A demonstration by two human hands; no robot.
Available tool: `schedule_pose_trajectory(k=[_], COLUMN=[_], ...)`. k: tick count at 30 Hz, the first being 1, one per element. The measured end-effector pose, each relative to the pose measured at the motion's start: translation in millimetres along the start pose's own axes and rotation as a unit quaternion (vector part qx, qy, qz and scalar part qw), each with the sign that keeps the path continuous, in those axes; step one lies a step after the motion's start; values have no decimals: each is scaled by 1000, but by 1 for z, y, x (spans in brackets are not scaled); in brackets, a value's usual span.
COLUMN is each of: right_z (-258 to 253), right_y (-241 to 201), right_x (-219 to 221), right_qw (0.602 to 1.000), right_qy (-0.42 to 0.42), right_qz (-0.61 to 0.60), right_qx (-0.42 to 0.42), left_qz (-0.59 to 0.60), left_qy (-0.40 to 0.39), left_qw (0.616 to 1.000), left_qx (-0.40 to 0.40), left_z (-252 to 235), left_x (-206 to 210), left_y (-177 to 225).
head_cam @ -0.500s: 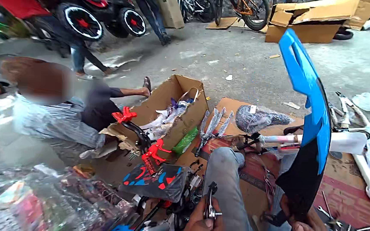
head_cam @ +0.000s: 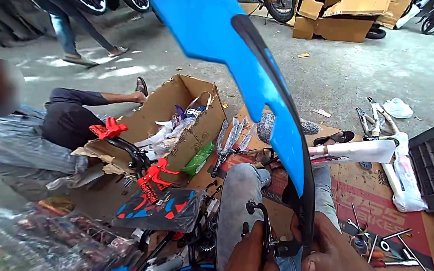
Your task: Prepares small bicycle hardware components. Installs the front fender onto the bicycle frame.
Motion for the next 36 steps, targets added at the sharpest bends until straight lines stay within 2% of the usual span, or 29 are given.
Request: schedule_pose_trajectory(k=[5, 12, 19, 22, 27, 31, 34, 36], right_z=[2, -2, -7, -9, -10, -9, -15, -20], right_y=[1, 3, 7, 3, -1, -6, -18, -26], right_x=[-3, -2, -8, -8, -6, -2, 8, 17], right_qw=[999, 988, 995, 996, 990, 984, 967, 943], right_qy=[-1, -23, -3, -8, -22, -23, -29, -41], right_qz=[17, 99, 30, 33, 81, 117, 213, 295], right_qx=[38, 118, 90, 83, 118, 135, 137, 147], left_qz=[-119, -181, -106, -97, -129, -123, -100, -107], left_qy=[2, 33, -12, -33, -33, -46, 55, 88], left_qw=[992, 983, 990, 991, 990, 989, 993, 990], left_qx=[-44, -10, -88, -85, -36, -74, -2, 16], left_z=[-3, -11, -14, -15, -14, -8, -4, -2], left_x=[7, 23, 15, 12, 18, 20, 25, 26], left_y=[13, 4, 11, 16, 13, 27, 9, 13])
Point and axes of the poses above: each hand's wrist, its own z-axis away from the middle knuckle, its own x-axis out of the palm, y = z × x, the point moved 2 cm from there along -z, towards the middle knuckle, and after that the axes turned 12 degrees about -x, right-handed, at the moved point
